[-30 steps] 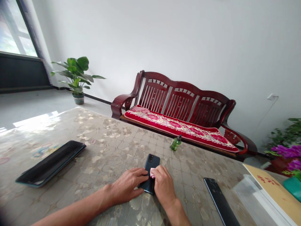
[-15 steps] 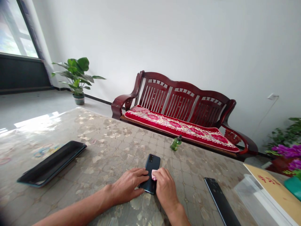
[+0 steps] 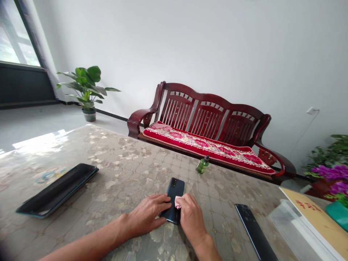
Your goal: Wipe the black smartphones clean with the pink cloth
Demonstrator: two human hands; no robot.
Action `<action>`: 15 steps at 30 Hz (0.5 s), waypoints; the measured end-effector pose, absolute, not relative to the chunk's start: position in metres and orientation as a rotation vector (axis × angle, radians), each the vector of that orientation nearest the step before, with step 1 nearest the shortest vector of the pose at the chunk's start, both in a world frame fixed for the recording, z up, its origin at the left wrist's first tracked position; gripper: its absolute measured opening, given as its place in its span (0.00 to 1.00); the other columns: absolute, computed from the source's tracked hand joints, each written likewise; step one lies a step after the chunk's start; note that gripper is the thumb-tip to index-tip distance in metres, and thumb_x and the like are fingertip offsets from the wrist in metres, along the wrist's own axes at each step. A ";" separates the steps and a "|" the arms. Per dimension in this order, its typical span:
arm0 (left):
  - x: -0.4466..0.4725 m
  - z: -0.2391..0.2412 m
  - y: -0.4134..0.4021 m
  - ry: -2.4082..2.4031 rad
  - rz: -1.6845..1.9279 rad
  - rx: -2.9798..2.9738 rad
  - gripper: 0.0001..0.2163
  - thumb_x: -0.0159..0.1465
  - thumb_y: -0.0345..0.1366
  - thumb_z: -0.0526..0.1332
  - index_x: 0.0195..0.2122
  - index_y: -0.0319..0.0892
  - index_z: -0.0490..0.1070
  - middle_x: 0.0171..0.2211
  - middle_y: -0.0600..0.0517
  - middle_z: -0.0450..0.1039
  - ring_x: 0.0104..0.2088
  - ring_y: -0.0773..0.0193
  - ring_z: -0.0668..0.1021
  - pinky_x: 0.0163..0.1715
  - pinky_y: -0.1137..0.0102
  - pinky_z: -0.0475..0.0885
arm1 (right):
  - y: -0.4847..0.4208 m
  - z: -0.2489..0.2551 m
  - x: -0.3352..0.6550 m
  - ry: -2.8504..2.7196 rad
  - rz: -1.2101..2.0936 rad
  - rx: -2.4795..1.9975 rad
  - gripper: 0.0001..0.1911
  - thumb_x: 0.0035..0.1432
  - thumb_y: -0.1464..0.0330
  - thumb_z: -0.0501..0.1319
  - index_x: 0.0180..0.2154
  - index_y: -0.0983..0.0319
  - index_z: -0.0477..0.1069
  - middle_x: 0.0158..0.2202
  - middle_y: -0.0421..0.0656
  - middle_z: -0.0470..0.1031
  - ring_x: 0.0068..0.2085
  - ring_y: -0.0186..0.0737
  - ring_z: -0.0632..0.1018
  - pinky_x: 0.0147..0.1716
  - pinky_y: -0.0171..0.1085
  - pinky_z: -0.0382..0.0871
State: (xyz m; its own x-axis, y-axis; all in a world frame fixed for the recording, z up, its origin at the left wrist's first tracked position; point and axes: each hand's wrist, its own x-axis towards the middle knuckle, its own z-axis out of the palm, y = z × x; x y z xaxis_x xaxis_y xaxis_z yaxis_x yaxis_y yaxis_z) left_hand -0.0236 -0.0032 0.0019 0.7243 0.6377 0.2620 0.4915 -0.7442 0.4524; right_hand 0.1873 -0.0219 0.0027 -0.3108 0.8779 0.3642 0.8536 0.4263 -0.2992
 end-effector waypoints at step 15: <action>-0.022 0.004 -0.004 0.916 0.525 2.576 0.11 0.61 0.33 0.61 0.45 0.46 0.71 0.47 0.51 0.73 0.50 0.57 0.74 0.54 0.67 0.66 | -0.023 -0.006 0.190 -2.171 0.061 -1.396 0.17 0.61 0.78 0.51 0.37 0.57 0.75 0.34 0.42 0.73 0.38 0.38 0.74 0.39 0.34 0.66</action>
